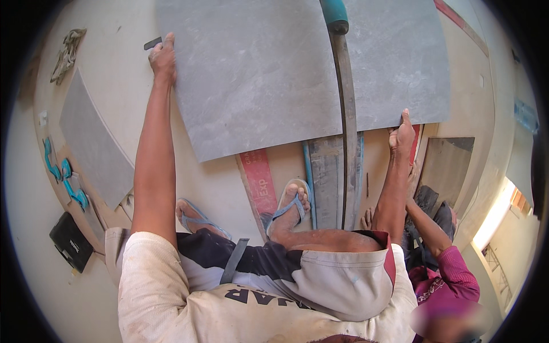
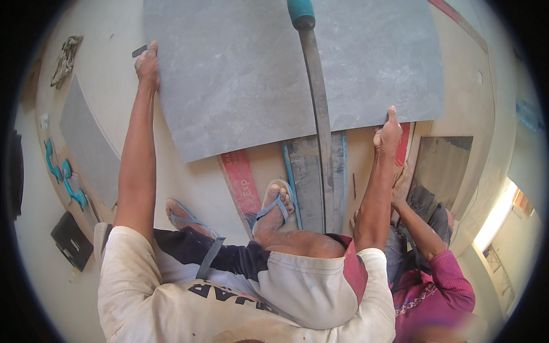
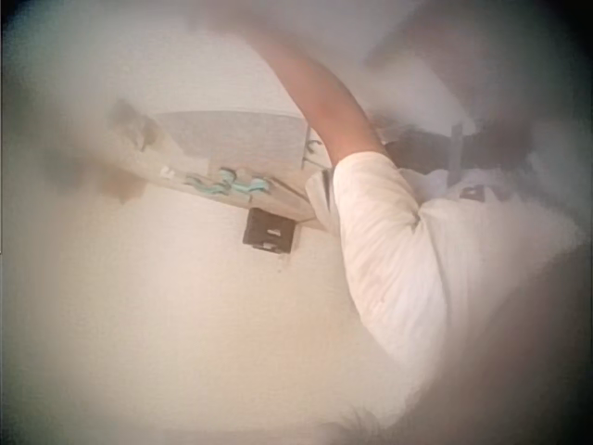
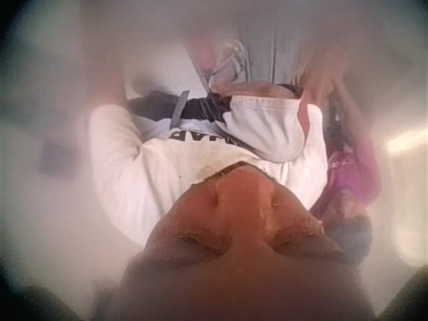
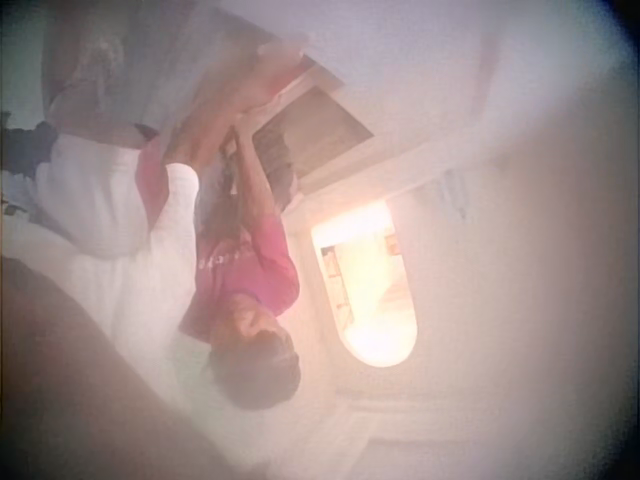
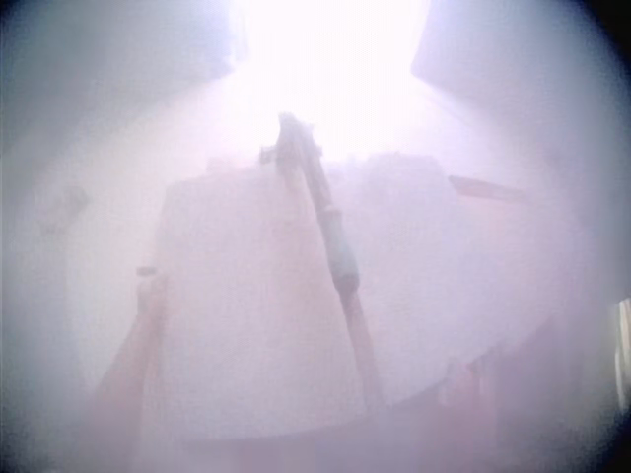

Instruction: The person measures and marks a large grey tile using a tape measure and a marker. They then position the tile on a manual tile cutter and use the cutter's handle to score and snap the tile into two pieces. The person repeats this process for a second tile.

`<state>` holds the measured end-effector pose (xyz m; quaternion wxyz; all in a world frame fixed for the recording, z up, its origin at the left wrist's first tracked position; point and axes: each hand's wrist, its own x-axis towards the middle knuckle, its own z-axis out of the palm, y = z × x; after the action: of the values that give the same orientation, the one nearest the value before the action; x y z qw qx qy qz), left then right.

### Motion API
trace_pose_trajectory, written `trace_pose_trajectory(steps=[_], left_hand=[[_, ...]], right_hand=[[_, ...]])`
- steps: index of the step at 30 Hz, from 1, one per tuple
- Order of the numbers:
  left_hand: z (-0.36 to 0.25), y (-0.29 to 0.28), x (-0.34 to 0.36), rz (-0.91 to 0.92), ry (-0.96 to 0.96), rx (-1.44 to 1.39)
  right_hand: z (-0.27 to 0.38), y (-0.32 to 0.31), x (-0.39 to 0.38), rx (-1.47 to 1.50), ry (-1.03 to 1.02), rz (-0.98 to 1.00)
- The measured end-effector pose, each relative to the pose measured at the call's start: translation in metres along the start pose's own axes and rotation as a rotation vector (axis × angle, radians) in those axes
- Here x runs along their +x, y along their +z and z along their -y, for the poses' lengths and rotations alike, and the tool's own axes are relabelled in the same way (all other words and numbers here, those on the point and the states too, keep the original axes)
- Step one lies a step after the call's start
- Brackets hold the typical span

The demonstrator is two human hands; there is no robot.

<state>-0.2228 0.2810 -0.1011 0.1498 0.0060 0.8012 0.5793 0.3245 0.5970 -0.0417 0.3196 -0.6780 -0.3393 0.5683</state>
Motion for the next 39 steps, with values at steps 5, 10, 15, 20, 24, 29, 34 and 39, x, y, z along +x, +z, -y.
trace_pose_trajectory(steps=[5,10,15,20,24,29,34,39], left_hand=[[0.01,-0.004,0.009,-0.114,0.067,0.044],[-0.012,0.0,-0.007,0.002,-0.009,0.102],[0.003,-0.008,0.008,0.037,-0.008,0.001],[0.008,-0.01,0.015,0.055,-0.03,0.002],[-0.006,-0.003,0.002,0.028,-0.03,-0.051],[-0.011,-0.003,0.001,0.059,-0.048,-0.068],[-0.011,-0.006,0.003,0.082,-0.064,-0.074],[-0.003,-0.013,0.014,0.009,-0.043,0.018]], right_hand=[[-0.004,0.005,-0.001,0.086,-0.02,0.038],[-0.005,-0.001,0.003,0.025,-0.015,-0.025],[-0.005,0.007,-0.004,-0.002,-0.049,-0.067],[-0.006,0.002,-0.002,-0.083,-0.049,-0.072],[0.0,0.006,-0.008,-0.078,-0.024,-0.069],[-0.002,0.009,-0.009,-0.009,-0.048,-0.097],[0.007,0.012,-0.019,-0.1,-0.013,-0.09],[-0.008,-0.005,-0.018,-0.325,-0.124,-0.002]])
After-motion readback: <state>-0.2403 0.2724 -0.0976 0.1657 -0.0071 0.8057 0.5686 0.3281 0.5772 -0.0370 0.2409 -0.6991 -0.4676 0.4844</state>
